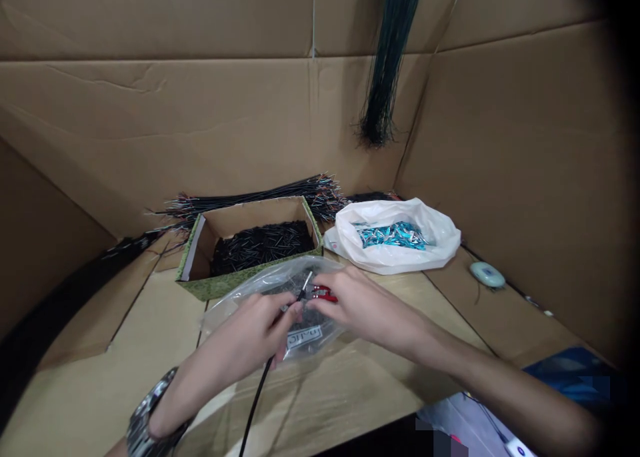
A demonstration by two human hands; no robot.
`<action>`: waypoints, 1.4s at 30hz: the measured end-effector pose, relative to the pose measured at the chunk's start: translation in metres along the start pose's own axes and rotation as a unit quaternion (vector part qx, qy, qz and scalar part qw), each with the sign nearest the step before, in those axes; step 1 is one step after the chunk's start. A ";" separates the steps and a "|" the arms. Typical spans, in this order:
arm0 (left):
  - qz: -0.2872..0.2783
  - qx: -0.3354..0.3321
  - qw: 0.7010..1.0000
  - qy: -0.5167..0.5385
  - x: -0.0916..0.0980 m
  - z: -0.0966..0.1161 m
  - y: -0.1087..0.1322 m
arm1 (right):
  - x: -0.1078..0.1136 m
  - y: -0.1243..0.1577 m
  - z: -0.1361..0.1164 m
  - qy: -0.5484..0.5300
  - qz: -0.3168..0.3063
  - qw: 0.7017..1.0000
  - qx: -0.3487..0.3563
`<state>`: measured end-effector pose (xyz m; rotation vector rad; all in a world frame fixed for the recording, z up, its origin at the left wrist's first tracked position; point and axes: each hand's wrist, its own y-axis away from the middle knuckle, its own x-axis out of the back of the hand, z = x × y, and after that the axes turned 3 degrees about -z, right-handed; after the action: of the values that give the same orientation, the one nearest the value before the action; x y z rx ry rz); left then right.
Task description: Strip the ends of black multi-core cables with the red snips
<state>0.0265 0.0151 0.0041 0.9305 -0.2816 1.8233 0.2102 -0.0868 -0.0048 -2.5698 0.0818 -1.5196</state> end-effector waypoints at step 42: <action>-0.028 0.023 0.997 -0.071 0.006 -0.021 -0.018 | -0.020 -0.013 0.032 0.069 -0.024 0.994 0.077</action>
<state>0.0311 0.0396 -0.0095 1.0929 -0.2992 1.7217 0.2276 -0.0681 -0.0354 -2.3636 -0.0796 -1.6504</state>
